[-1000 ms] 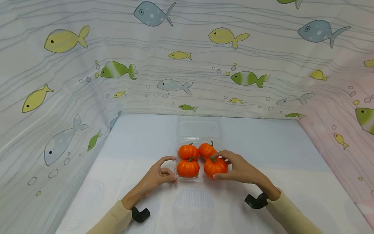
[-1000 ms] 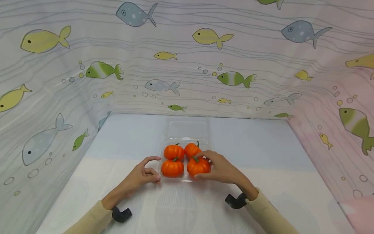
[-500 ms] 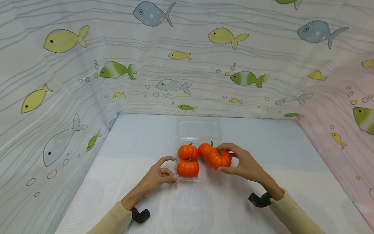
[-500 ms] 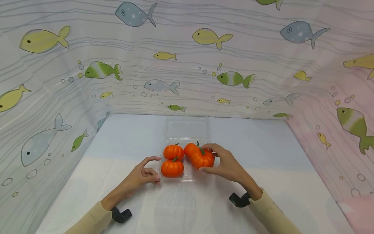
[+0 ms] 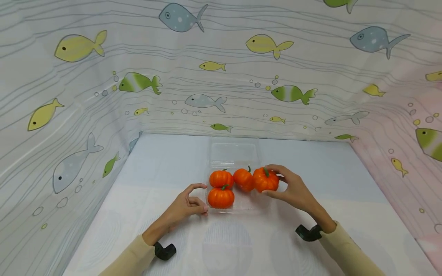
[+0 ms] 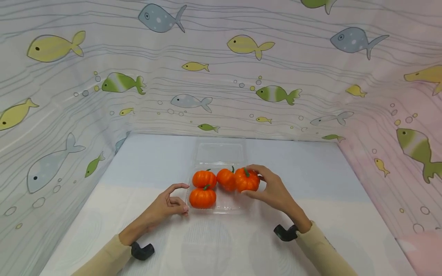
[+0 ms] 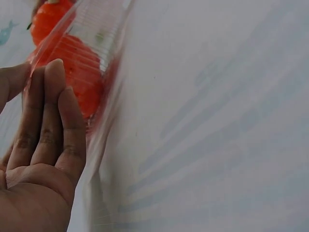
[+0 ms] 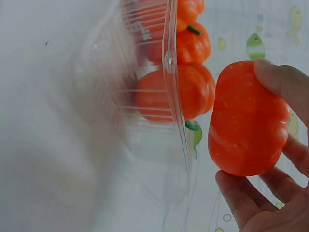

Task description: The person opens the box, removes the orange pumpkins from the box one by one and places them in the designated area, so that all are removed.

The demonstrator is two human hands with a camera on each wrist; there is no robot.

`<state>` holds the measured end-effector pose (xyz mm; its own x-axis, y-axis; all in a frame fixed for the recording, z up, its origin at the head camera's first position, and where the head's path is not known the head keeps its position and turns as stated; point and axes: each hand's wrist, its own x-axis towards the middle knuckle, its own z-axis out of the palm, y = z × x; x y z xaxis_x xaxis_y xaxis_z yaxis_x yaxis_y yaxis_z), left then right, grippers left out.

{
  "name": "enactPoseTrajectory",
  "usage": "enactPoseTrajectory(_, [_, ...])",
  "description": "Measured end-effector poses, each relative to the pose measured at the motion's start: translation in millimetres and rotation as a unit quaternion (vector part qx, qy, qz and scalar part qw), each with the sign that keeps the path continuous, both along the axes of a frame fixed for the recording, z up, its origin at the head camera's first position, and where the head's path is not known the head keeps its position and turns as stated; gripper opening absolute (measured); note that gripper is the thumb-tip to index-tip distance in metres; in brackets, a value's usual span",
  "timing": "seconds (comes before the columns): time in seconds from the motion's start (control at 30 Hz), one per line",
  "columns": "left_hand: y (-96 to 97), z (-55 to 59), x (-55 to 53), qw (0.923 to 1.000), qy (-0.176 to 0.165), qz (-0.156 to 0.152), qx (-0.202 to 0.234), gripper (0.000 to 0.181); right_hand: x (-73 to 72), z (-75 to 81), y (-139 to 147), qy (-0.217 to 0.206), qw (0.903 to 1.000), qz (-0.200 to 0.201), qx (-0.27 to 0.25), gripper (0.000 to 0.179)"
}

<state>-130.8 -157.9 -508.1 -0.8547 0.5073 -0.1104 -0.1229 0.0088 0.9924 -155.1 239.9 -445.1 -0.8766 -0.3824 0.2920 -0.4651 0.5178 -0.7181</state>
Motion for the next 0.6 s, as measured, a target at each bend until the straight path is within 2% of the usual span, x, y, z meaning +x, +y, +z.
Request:
enactPoseTrajectory(0.17, [-0.5, 0.2, -0.6, 1.0000, -0.001, 0.001, -0.003, 0.077, -4.5, -4.6, 5.9, 0.004, 0.9999, -0.013, 0.000, 0.070])
enactPoseTrajectory(0.37, [-1.2, -1.0, -1.3, 1.0000, -0.004, 0.000, -0.004, 0.077, -8.6, -8.7, 12.4, -0.006, 0.9987, -0.050, 0.004, 0.070])
enactPoseTrajectory(0.6, [-2.2, -1.7, -2.7, 0.9999, 0.009, -0.012, -0.003, 0.077, -13.8, -11.5, 19.6, 0.000, 0.9972, -0.075, 0.009, 0.072])
